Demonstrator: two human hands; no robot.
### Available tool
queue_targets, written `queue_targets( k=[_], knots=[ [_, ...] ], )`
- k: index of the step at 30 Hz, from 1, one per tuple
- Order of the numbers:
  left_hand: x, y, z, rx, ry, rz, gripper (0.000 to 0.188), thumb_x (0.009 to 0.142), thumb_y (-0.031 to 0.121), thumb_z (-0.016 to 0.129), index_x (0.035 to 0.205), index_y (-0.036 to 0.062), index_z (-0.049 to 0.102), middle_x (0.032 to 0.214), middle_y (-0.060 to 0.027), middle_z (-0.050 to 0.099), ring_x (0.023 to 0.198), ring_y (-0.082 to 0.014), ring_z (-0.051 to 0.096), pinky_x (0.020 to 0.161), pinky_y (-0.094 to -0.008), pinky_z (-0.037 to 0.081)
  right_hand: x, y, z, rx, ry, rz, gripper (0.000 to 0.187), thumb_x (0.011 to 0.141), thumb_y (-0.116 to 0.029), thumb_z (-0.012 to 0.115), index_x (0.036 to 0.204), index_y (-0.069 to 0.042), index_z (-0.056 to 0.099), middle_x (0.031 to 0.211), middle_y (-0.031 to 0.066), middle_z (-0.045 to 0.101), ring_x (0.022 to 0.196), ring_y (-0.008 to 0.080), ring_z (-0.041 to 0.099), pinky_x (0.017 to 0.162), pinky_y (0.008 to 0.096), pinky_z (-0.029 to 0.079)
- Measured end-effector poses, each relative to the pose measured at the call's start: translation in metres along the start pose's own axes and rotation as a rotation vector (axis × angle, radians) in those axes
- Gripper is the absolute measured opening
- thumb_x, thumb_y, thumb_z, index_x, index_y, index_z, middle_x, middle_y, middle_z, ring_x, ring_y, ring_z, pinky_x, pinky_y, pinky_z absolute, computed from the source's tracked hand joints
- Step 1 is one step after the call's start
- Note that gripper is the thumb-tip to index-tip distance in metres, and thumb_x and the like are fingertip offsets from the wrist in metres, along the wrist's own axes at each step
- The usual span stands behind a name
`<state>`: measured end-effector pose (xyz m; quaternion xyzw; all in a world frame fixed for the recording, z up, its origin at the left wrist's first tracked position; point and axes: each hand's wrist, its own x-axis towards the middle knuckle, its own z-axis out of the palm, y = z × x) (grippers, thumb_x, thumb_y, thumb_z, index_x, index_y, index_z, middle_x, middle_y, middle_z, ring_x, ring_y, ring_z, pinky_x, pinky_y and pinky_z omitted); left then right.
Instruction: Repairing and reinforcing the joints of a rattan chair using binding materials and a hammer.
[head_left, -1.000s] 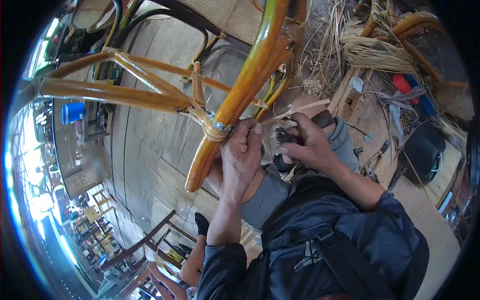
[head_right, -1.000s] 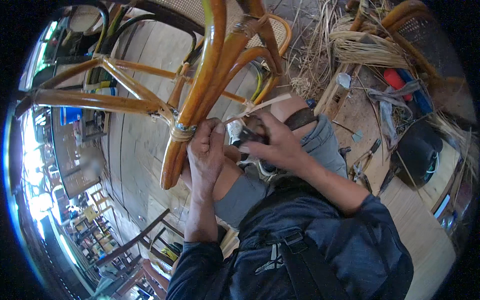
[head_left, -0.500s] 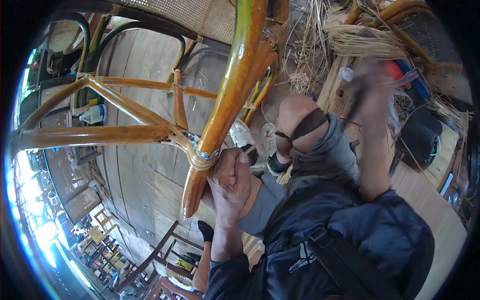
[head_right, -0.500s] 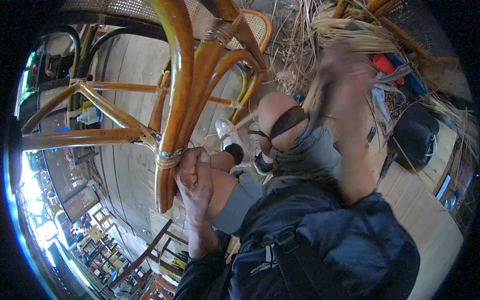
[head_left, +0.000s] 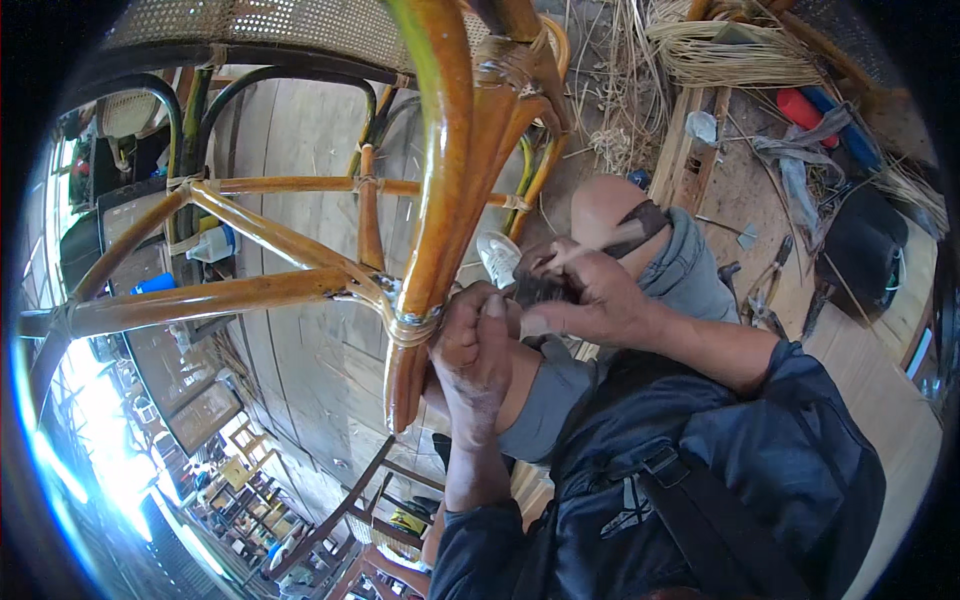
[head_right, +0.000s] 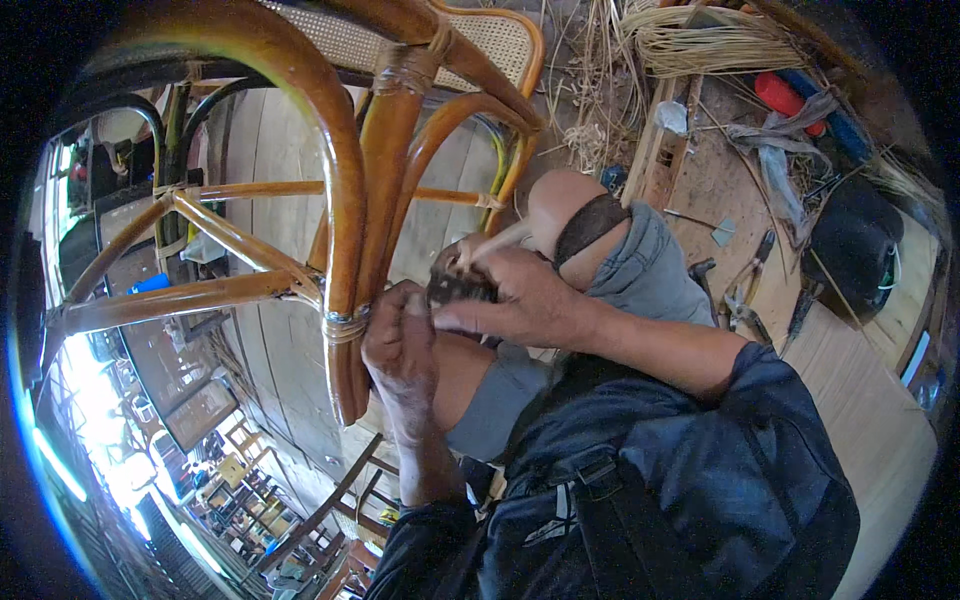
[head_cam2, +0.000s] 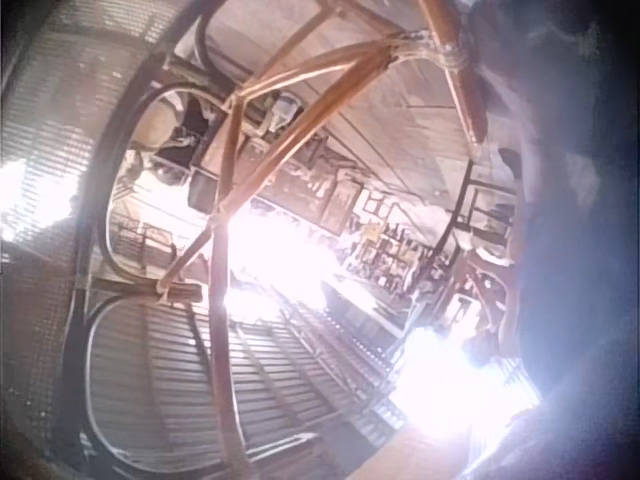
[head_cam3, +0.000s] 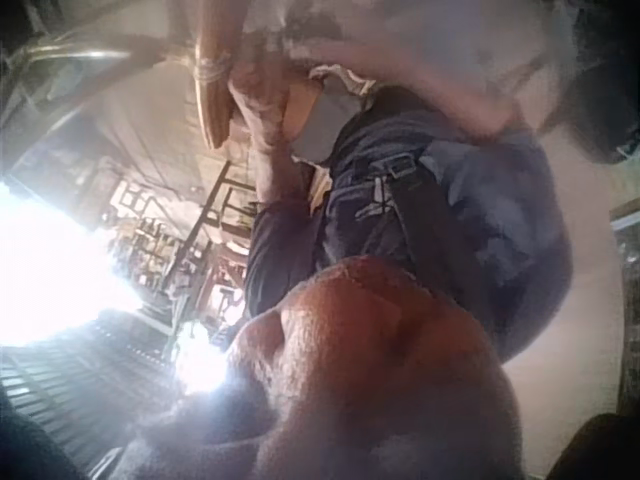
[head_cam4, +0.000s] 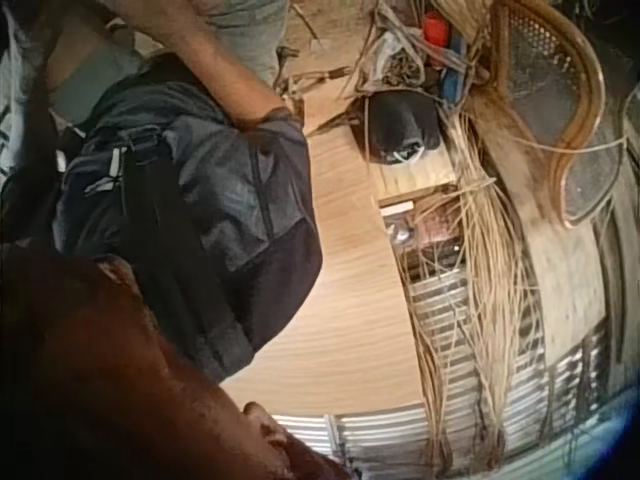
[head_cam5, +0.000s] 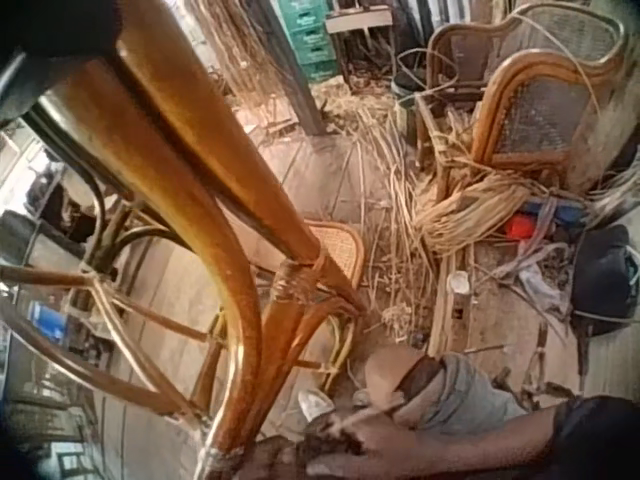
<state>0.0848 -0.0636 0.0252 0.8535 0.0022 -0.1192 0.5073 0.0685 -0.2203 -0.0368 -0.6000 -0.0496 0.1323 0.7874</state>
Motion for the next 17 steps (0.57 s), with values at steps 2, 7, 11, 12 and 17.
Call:
queue_targets(
  k=[2, 7, 11, 12, 17],
  knots=[
    [0.002, 0.003, 0.000, -0.071, -0.007, 0.014, 0.012, 0.088, 0.004, 0.052, 0.095, -0.0030, 0.059, 0.081, -0.0068, 0.059, 0.074, -0.0105, 0.053, 0.068, -0.0214, 0.042, 0.007, 0.002, 0.000, 0.173, -0.020, 0.070, 0.049, 0.077, -0.014, 0.070, 0.116, 0.003, 0.045, 0.104, 0.0068, 0.054, 0.095, 0.0126, 0.052, 0.082, 0.0271, 0.042],
    [0.003, -0.002, -0.008, 0.207, -0.078, 0.188, 0.011, 0.087, 0.002, 0.052, 0.093, -0.0034, 0.059, 0.078, -0.0081, 0.060, 0.075, -0.0122, 0.056, 0.069, -0.0248, 0.045, 0.004, -0.011, -0.004, -0.457, -0.034, -0.306, 0.038, 0.079, -0.012, 0.070, 0.108, 0.002, 0.050, 0.098, 0.0076, 0.054, 0.092, 0.0138, 0.055, 0.078, 0.0265, 0.044],
    [0.005, -0.003, -0.010, 0.199, -0.120, 0.180, 0.009, 0.083, 0.003, 0.057, 0.092, 0.0000, 0.059, 0.075, -0.0130, 0.063, 0.067, -0.0226, 0.062, 0.061, -0.0309, 0.047, 0.001, -0.013, -0.009, -0.209, 0.025, -0.095, 0.037, 0.078, -0.009, 0.071, 0.106, 0.001, 0.050, 0.098, 0.0069, 0.054, 0.088, 0.0120, 0.057, 0.075, 0.0254, 0.046],
    [0.005, -0.004, -0.012, 0.197, -0.116, 0.175, 0.009, 0.083, 0.003, 0.057, 0.092, 0.0000, 0.059, 0.075, -0.0130, 0.063, 0.067, -0.0226, 0.062, 0.061, -0.0309, 0.047, 0.001, -0.013, -0.007, -0.096, 0.052, -0.107, 0.037, 0.077, -0.008, 0.071, 0.105, 0.001, 0.050, 0.098, 0.0065, 0.054, 0.088, 0.0117, 0.057, 0.075, 0.0253, 0.046],
    [0.008, -0.009, -0.011, 0.212, -0.124, 0.216, 0.008, 0.084, 0.007, 0.059, 0.090, 0.0022, 0.060, 0.071, -0.0125, 0.060, 0.063, -0.0236, 0.060, 0.059, -0.0323, 0.046, 0.003, -0.017, -0.010, -0.147, 0.085, -0.091, 0.039, 0.076, -0.008, 0.072, 0.106, 0.000, 0.050, 0.099, 0.0058, 0.055, 0.090, 0.0119, 0.058, 0.076, 0.0256, 0.046]
  ],
)
